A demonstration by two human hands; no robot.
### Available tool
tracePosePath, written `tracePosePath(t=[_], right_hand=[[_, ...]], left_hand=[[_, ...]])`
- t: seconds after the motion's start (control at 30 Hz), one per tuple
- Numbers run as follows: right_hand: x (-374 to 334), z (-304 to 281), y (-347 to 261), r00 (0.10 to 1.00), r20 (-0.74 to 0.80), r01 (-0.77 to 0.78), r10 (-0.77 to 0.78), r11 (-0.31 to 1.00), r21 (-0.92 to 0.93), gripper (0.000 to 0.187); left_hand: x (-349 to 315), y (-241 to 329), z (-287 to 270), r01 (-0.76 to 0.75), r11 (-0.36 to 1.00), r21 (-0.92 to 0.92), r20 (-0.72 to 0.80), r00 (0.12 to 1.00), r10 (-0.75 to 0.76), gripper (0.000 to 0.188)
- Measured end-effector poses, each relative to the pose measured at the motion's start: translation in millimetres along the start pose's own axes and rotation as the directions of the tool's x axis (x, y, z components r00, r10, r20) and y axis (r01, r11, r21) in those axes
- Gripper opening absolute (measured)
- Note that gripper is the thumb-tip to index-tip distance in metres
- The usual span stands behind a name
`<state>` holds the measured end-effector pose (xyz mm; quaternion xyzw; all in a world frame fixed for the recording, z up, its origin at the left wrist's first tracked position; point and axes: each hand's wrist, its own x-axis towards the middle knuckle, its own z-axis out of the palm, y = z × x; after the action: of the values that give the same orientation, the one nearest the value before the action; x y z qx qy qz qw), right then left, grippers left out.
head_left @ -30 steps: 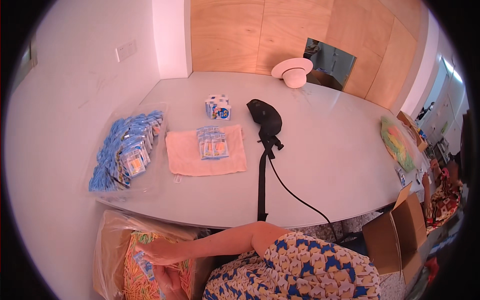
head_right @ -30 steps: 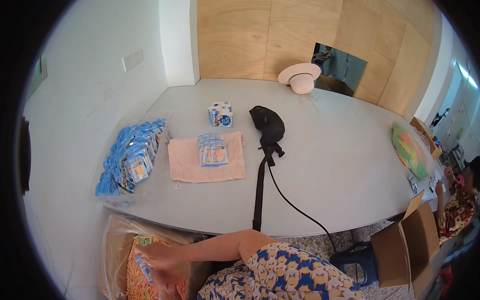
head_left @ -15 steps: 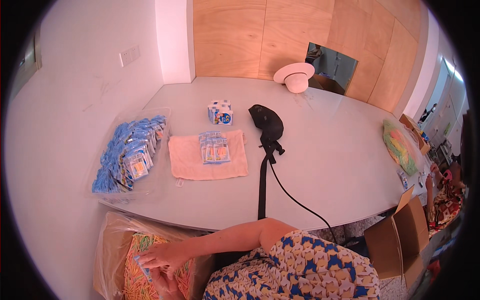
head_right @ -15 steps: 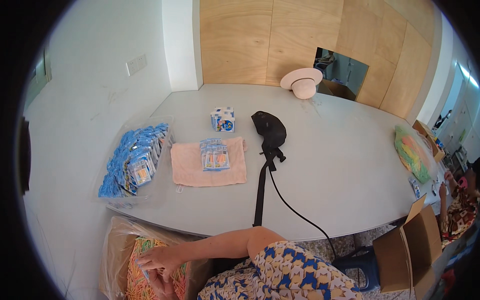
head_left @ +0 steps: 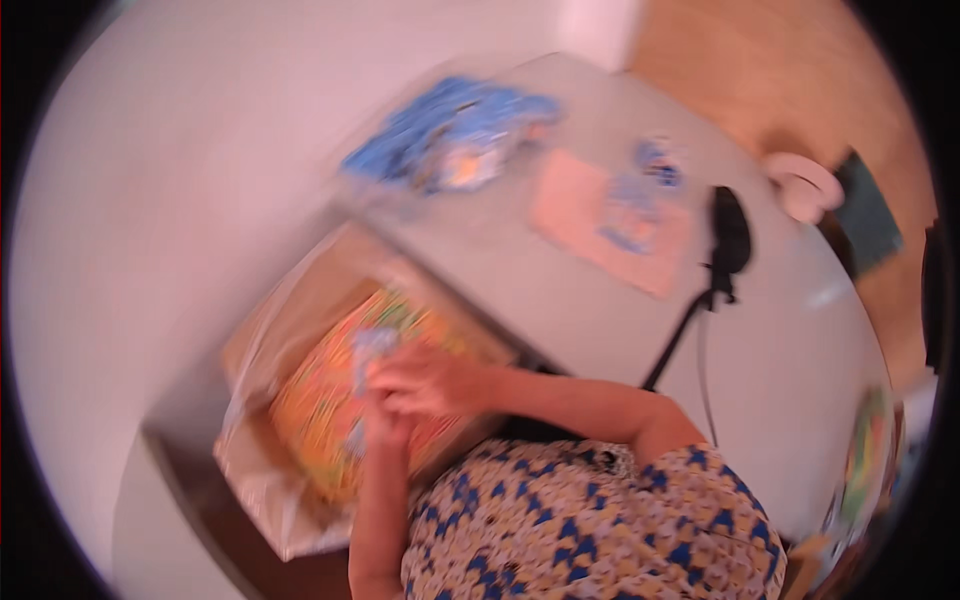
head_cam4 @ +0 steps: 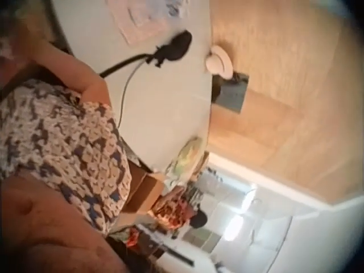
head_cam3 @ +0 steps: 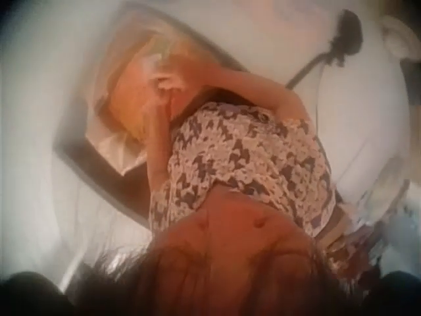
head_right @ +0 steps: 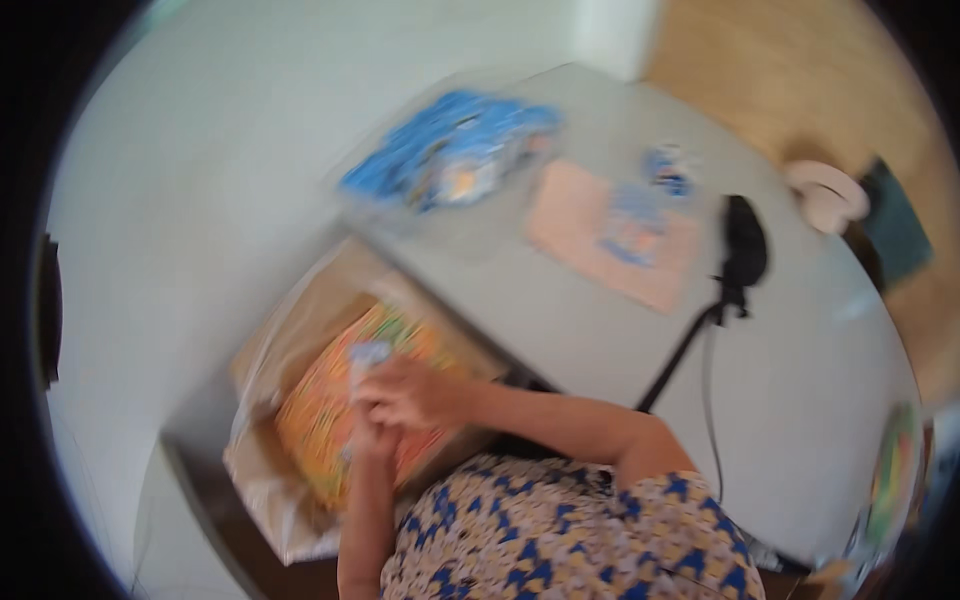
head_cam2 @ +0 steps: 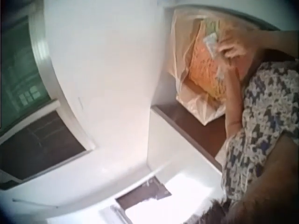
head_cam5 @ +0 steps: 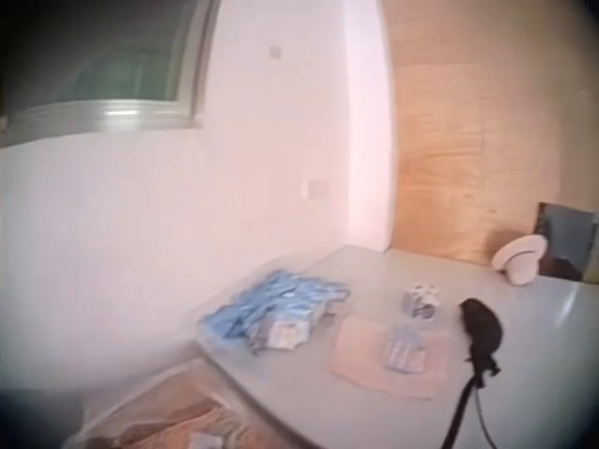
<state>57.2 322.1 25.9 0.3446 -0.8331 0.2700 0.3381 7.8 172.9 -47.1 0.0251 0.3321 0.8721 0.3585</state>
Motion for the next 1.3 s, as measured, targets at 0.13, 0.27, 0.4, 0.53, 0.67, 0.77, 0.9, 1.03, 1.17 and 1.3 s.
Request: tracePosePath(t=[0.13,0.27,0.4,0.53,0.67,0.77,0.9,1.03,1.17,1.3], right_hand=[[-8,-1,7,0.974,0.193,-0.147,0.117,0.978,0.15,0.019],[1,-5,5,0.971,0.135,-0.209,0.195,0.973,0.095,0.042],[7,0,12,0.92,0.198,-0.352,0.337,0.935,0.042,0.084],[12,-9,18,0.81,0.459,-0.521,0.366,0.807,0.277,0.101],[15,-1,25,0.776,0.492,-0.559,0.394,0.792,0.247,0.099],[15,0,34,0.793,0.526,-0.507,0.308,0.812,0.289,0.099],[26,0,28,0.78,0.514,-0.544,0.358,0.793,0.274,0.1],[42,-8,23,0.776,0.574,-0.478,0.26,0.836,0.268,0.1],[28,-17,37,0.719,0.654,-0.496,0.235,0.833,0.245,0.086],[13,-5,40,0.865,0.48,-0.344,0.143,0.867,0.361,0.051]], left_hand=[[10,-4,-10,-0.001,0.975,-0.224,0.014,1.0,0.004,0.027],[-2,16,35,-0.03,0.971,-0.237,-0.178,0.984,-0.014,0.02],[-9,11,29,-0.043,0.987,-0.157,-0.024,0.999,0.04,0.015],[-7,12,29,-0.031,0.978,-0.205,0.002,0.999,0.032,0.015],[-4,15,28,-0.019,0.984,-0.176,-0.032,0.999,0.013,0.015],[-6,17,29,-0.013,0.99,-0.141,-0.034,0.999,0.008,0.016],[-7,20,25,-0.01,0.989,-0.148,0.044,0.999,0.017,0.017],[-10,21,22,0.119,0.982,-0.146,0.03,0.993,-0.116,0.02],[-3,10,26,0.068,0.996,-0.059,-0.019,0.997,-0.069,0.029],[-1,5,-7,0.147,0.988,0.05,0.016,0.989,-0.148,0.031]])
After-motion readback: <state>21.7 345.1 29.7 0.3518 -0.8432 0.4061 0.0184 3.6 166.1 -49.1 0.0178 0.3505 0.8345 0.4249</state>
